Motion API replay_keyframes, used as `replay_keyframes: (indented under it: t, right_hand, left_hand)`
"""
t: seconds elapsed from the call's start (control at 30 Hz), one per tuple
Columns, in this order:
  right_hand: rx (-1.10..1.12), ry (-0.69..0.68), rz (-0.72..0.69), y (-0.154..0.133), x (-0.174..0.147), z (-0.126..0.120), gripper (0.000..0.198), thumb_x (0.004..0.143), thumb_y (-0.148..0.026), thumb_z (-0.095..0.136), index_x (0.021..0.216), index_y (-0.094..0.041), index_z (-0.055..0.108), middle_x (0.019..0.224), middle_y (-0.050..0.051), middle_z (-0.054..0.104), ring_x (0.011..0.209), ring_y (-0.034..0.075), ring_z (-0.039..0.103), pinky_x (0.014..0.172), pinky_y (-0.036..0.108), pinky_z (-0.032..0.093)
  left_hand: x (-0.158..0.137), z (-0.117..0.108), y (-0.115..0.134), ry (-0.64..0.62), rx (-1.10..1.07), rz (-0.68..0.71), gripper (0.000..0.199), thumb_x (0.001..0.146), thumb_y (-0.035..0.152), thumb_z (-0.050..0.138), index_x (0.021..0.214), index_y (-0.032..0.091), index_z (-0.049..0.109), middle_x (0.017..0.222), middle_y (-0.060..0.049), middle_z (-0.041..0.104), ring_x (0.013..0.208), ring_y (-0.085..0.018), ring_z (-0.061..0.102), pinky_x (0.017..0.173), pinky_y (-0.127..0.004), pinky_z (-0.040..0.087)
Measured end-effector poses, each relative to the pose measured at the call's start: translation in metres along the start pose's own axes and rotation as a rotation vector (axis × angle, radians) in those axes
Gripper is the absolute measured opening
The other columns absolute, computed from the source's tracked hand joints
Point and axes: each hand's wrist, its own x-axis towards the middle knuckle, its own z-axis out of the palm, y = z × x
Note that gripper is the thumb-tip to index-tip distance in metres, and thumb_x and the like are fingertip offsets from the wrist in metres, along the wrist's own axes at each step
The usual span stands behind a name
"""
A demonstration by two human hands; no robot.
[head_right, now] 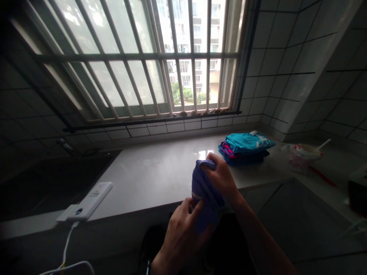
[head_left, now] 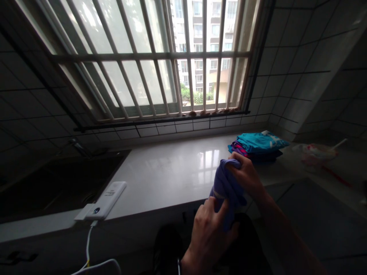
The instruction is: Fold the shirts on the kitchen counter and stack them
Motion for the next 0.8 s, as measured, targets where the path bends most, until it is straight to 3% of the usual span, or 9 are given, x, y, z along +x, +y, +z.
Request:
replay_keyframes:
  t: [0.1,0.23,0.33,0.4,0.53,0.6,0.7,0.73,0.8]
  right_hand:
    - [0.022,0.001,0.041,-0.005,-0.002,0.005,0.027,0.079,-0.035,0.062,0.064,-0.023,0.041,0.060,-0.006,0.039,0.058,0.011,0.036,0.054,0.025,0.031]
    - [0.018,-0.033,0.025,-0.007,-0.002,-0.004,0.028,0.080,-0.037,0.062,0.065,-0.023,0.042,0.060,-0.006,0.038,0.057,0.011,0.035,0.053,0.025,0.030]
    - [-0.019,-0.074,-0.044,0.002,0.005,-0.032,0.031,0.079,-0.041,0.067,0.067,-0.023,0.044,0.062,-0.005,0.041,0.058,0.012,0.036,0.053,0.026,0.031]
    - [-0.057,-0.146,-0.098,0.013,0.014,-0.053,0.034,0.079,-0.043,0.070,0.067,-0.023,0.045,0.064,-0.004,0.042,0.060,0.013,0.037,0.054,0.027,0.031]
    - [-0.148,-0.303,-0.220,0.037,0.033,-0.074,0.037,0.083,-0.039,0.069,0.063,-0.022,0.043,0.069,-0.003,0.044,0.065,0.014,0.039,0.060,0.028,0.032]
    - [-0.149,-0.333,-0.272,0.042,0.040,-0.069,0.038,0.084,-0.036,0.068,0.062,-0.022,0.041,0.071,-0.002,0.045,0.066,0.014,0.040,0.061,0.028,0.032]
    - [-0.073,-0.377,-0.311,0.038,0.045,-0.052,0.039,0.087,-0.034,0.065,0.061,-0.022,0.039,0.074,-0.001,0.047,0.069,0.014,0.042,0.064,0.028,0.035]
    - [-0.039,-0.394,-0.314,0.036,0.045,-0.046,0.039,0.087,-0.034,0.065,0.061,-0.022,0.039,0.075,0.000,0.048,0.070,0.014,0.043,0.064,0.028,0.036]
    - [0.021,-0.427,-0.303,0.030,0.044,-0.038,0.040,0.088,-0.036,0.066,0.061,-0.022,0.039,0.077,0.001,0.050,0.070,0.014,0.045,0.065,0.028,0.038]
  left_hand:
    - [0.003,0.018,0.009,-0.009,-0.002,0.003,0.067,0.079,0.046,0.072,0.141,0.030,0.051,0.109,-0.014,0.063,0.085,-0.029,0.063,0.071,-0.043,0.055]
    - [0.003,0.023,0.002,-0.099,0.032,-0.069,0.041,0.081,0.039,0.070,0.118,0.025,0.065,0.105,-0.013,0.066,0.083,-0.027,0.065,0.069,-0.038,0.053]
    - [0.000,-0.007,-0.033,-0.080,0.054,-0.159,0.011,0.087,0.033,0.062,0.089,0.022,0.065,0.091,-0.009,0.067,0.076,-0.022,0.064,0.068,-0.033,0.048]
    - [0.003,-0.039,-0.067,-0.021,0.059,-0.225,0.020,0.090,0.022,0.051,0.071,0.023,0.055,0.079,-0.004,0.064,0.068,-0.017,0.060,0.063,-0.029,0.042]
    - [0.027,-0.103,-0.125,0.251,0.154,-0.357,0.032,0.090,0.028,0.050,0.061,0.023,0.040,0.055,0.004,0.044,0.051,-0.013,0.045,0.055,-0.026,0.033]
    - [0.043,-0.118,-0.134,0.256,0.107,-0.364,0.030,0.089,0.032,0.054,0.063,0.023,0.044,0.055,0.005,0.048,0.053,-0.013,0.049,0.056,-0.026,0.037]
    - [0.059,-0.106,-0.121,0.081,-0.112,-0.243,0.023,0.083,0.041,0.068,0.092,0.022,0.061,0.082,-0.002,0.069,0.073,-0.019,0.066,0.065,-0.028,0.050]
    - [0.061,-0.094,-0.113,0.027,-0.181,-0.171,0.038,0.079,0.042,0.074,0.109,0.022,0.062,0.101,-0.006,0.072,0.088,-0.022,0.069,0.073,-0.031,0.054]
    - [0.061,-0.067,-0.097,-0.079,-0.272,-0.021,0.066,0.073,0.038,0.082,0.132,0.025,0.056,0.137,-0.012,0.061,0.121,-0.027,0.061,0.095,-0.040,0.054]
